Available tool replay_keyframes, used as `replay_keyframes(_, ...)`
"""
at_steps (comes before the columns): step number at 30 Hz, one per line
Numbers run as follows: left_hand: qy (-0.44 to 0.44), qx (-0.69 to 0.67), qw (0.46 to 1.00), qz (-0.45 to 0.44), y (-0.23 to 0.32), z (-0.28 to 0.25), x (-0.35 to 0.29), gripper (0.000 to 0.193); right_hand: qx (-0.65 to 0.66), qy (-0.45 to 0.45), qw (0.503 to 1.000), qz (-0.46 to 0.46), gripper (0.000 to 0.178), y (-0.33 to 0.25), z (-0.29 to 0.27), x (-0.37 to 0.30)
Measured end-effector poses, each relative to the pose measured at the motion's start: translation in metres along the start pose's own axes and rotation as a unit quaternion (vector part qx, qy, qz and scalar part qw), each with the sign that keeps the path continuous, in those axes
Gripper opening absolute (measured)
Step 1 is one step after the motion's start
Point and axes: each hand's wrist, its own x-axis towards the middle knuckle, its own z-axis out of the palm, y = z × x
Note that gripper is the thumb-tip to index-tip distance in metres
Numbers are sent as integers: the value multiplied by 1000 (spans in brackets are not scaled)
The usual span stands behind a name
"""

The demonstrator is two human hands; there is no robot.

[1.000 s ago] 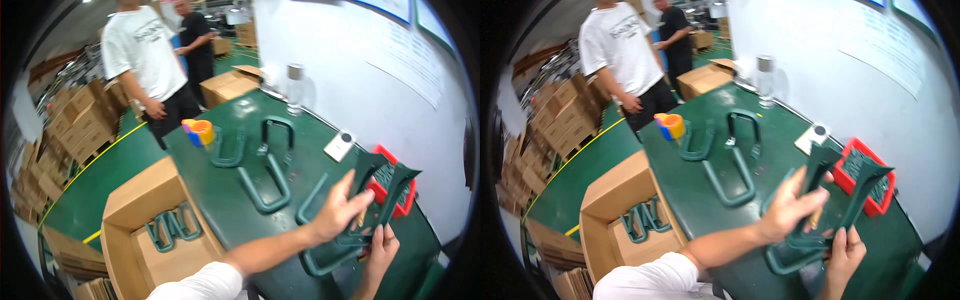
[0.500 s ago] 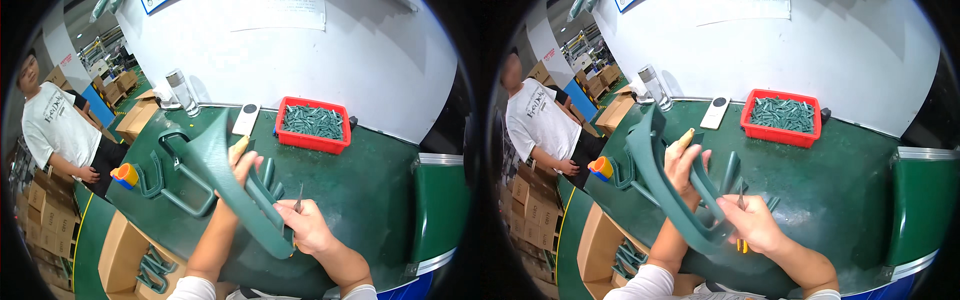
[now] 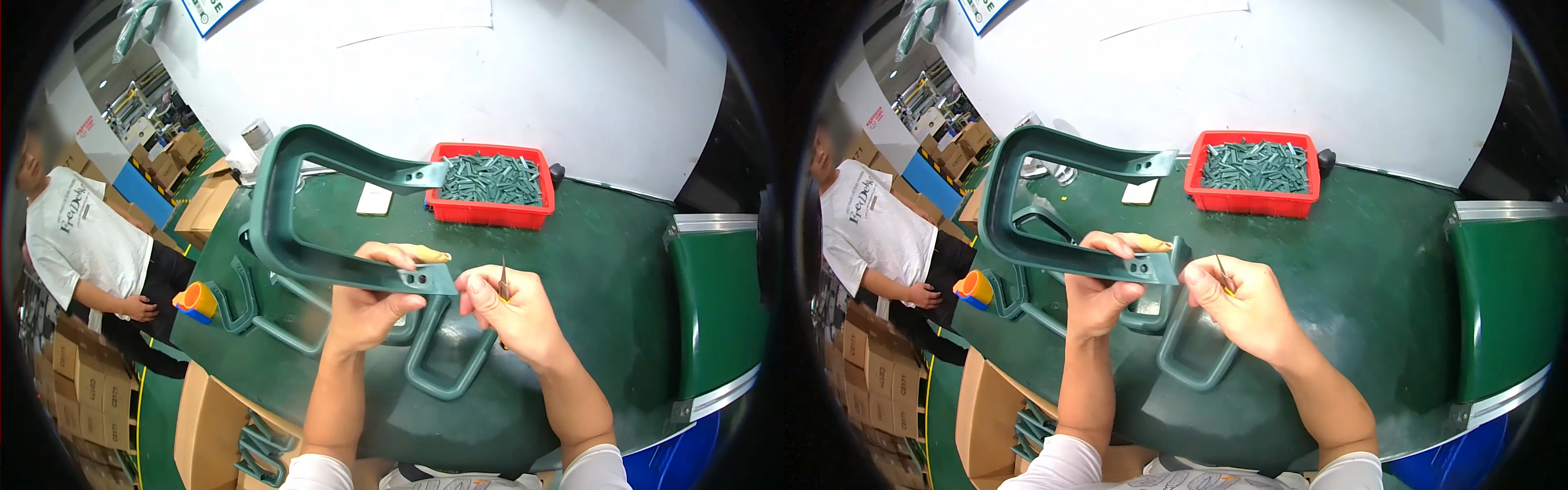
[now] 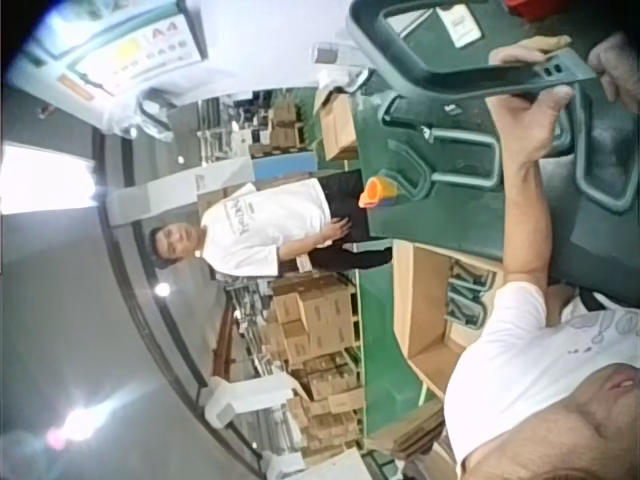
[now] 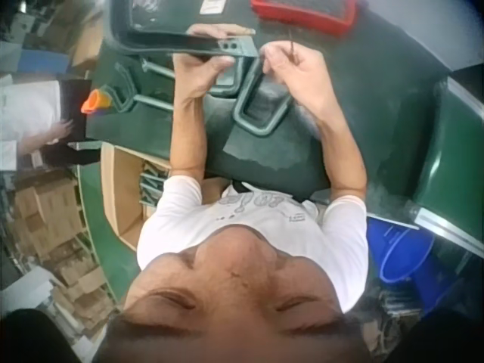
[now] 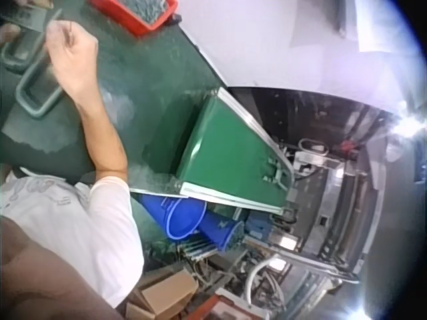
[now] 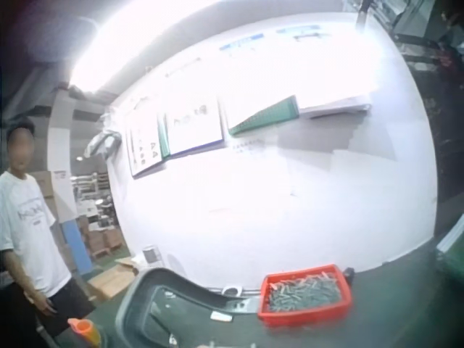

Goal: The person is inspecting and trimming excess plastic from green U-shaped components using a small blade or pick.

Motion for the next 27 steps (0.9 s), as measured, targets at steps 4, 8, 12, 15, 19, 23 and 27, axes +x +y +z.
replay_keyframes(4, -4, 34, 999, -10, -7, 10, -1, 39, 7, -8, 1000, -16, 25, 9, -1, 1)
replay_keyframes(8, 19, 122, 992, -14, -7, 16, -4, 42, -13, 23, 999, -35, 23, 4, -6, 0)
replay_keyframes(12, -43, 299, 950, 81, 2, 19, 6, 49, -3, 69, 994, -83, 23, 5, -10, 4)
replay_keyframes(15, -73, 355, 931, 38, 0, 21, 6, 53, 21, 104, 989, -106, 21, 5, -10, 4)
replay_keyframes(19, 17, 25, 983, -181, -13, 23, 1, 62, -75, 110, 973, -190, 17, 2, -16, 2)
replay_keyframes(23, -47, -238, 925, -291, -8, 32, -2, 69, -77, 70, 968, -227, 16, 3, -11, 1)
replay_keyframes(27, 15, -225, 931, -288, -15, 28, -6, 60, -73, 75, 974, -200, 25, 8, -5, 6)
